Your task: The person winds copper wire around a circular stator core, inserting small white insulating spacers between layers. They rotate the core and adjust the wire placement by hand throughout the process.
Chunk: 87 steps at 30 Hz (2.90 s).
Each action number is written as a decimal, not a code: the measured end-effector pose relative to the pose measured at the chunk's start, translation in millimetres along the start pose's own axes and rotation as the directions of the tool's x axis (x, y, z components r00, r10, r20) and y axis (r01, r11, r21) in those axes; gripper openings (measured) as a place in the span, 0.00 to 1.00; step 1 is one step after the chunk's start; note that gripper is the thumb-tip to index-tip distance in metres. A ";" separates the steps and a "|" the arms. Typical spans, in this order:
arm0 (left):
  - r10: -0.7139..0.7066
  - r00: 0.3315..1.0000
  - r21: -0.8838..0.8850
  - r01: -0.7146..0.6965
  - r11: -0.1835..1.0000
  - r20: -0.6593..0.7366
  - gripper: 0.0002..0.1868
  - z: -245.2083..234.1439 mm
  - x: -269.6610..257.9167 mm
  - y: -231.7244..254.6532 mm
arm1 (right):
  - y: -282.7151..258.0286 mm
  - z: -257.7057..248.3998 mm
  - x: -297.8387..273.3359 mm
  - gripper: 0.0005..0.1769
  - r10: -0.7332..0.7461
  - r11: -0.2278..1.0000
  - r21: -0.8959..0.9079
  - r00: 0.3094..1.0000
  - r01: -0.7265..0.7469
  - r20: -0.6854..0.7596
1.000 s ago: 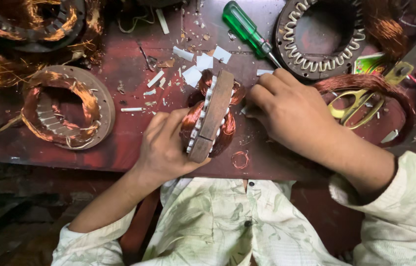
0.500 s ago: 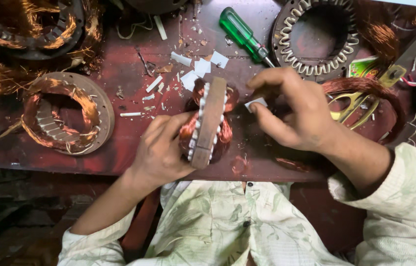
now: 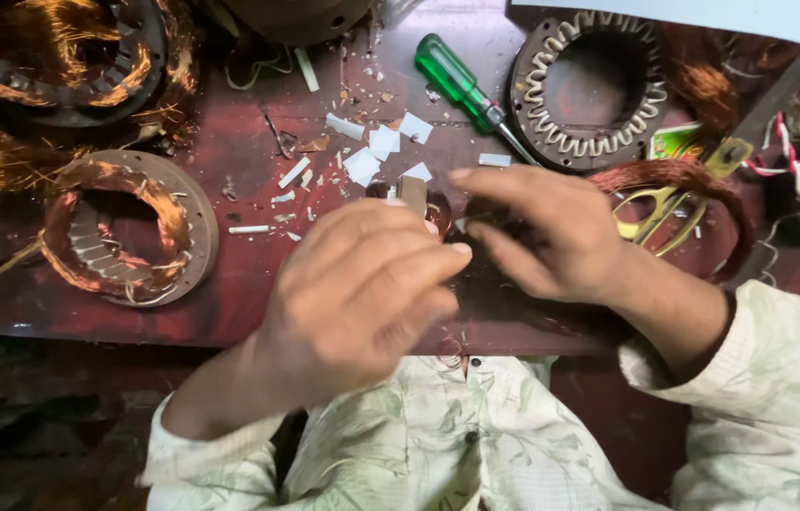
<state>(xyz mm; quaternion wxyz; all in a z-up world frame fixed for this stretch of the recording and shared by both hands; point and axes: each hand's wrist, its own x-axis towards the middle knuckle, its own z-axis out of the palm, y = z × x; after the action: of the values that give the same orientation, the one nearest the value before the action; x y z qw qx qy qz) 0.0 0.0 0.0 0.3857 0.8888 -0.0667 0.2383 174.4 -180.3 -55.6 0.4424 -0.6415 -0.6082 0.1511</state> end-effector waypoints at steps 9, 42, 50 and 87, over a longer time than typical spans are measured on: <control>-0.174 0.985 -0.074 0.173 0.982 -0.010 0.20 3.4 14.5 7.4 | -12.6 -10.9 -11.4 0.12 -0.012 0.987 0.153 0.985 0.039 -0.173; -0.040 0.997 -0.102 0.033 0.994 -0.059 0.11 13.7 1.9 9.7 | -28.6 -9.3 -8.1 0.17 -0.272 0.959 0.053 0.956 0.279 -0.111; -0.167 0.985 -0.114 0.161 0.980 -0.047 0.27 16.2 -21.0 -4.6 | -17.8 -10.8 2.1 0.11 -0.332 0.942 -0.061 0.942 0.329 -0.049; 0.149 0.973 -0.107 -0.170 0.980 -0.177 0.38 58.7 -72.3 -41.0 | 13.5 22.9 -13.1 0.13 -0.451 0.869 -0.145 0.878 0.473 0.163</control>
<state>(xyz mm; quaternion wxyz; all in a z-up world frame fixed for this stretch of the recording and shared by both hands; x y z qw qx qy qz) -29.2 -18.4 -95.7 0.4231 0.8320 -0.1196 0.3383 163.6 -181.7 -83.2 0.3675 -0.5037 -0.7814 0.0245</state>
